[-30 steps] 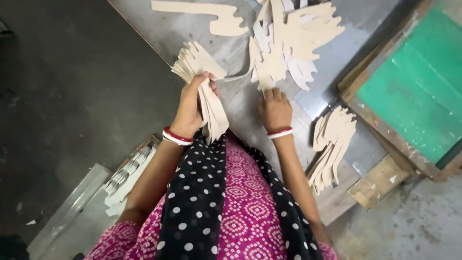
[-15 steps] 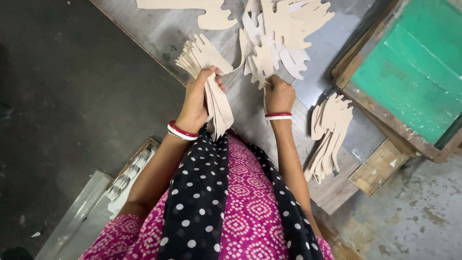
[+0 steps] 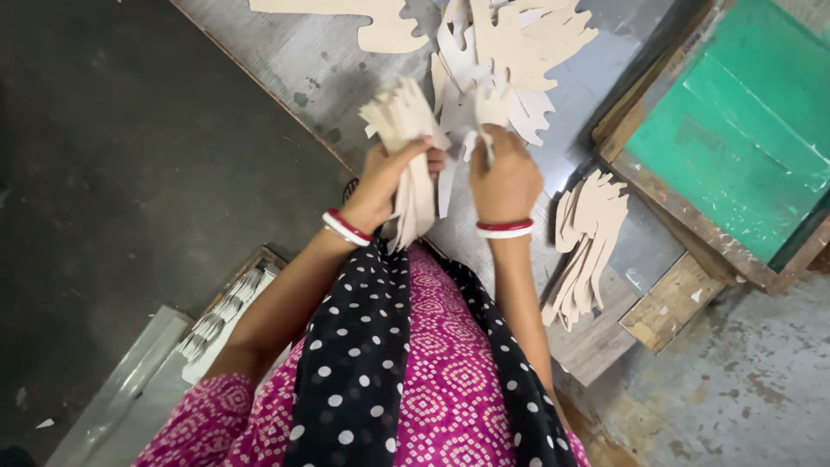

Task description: The person sorts a pile of light-colored, irregularly shaped wooden pieces on a metal table. They pick up the pieces by hand, separate them into smaller groups, and stack them into neat piles.

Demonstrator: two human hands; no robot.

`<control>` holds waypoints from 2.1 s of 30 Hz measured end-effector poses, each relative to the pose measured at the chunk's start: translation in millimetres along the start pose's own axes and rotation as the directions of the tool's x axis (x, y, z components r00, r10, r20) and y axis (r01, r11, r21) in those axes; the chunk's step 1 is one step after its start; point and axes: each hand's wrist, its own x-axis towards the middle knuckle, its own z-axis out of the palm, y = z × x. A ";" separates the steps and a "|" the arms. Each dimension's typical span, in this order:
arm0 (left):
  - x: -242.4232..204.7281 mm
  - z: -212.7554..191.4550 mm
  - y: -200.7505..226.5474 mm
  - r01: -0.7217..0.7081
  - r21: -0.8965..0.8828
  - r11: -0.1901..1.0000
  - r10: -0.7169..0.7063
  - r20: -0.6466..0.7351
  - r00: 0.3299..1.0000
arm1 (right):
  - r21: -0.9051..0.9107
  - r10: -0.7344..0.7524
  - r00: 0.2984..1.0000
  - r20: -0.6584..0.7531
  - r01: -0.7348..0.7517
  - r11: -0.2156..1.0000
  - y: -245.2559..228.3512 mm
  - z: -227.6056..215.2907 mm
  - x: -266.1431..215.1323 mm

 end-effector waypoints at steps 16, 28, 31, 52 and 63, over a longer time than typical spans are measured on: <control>23.4 9.0 -34.3 0.076 0.043 0.996 -0.080 0.097 0.992 | 0.129 -0.137 0.991 -0.004 0.137 0.982 2.1 18.7 -61.9; 18.3 13.2 -12.8 0.157 0.087 0.984 -0.170 0.167 0.971 | 0.261 -0.276 0.951 0.137 0.234 0.937 94.3 62.5 -29.3; 8.5 1.2 5.5 0.082 0.012 0.997 -0.083 0.088 0.993 | 0.592 0.075 0.878 0.472 -0.379 0.711 112.8 45.6 -41.7; -25.2 -56.1 105.4 -0.486 -0.122 0.865 0.424 -0.339 0.840 | -0.538 0.266 0.961 -0.069 -0.261 0.801 146.9 -24.4 -116.0; -44.8 -32.0 90.6 -0.452 -0.092 0.887 0.400 -0.336 0.853 | 0.143 0.027 0.992 0.122 -0.045 0.989 50.5 169.8 56.9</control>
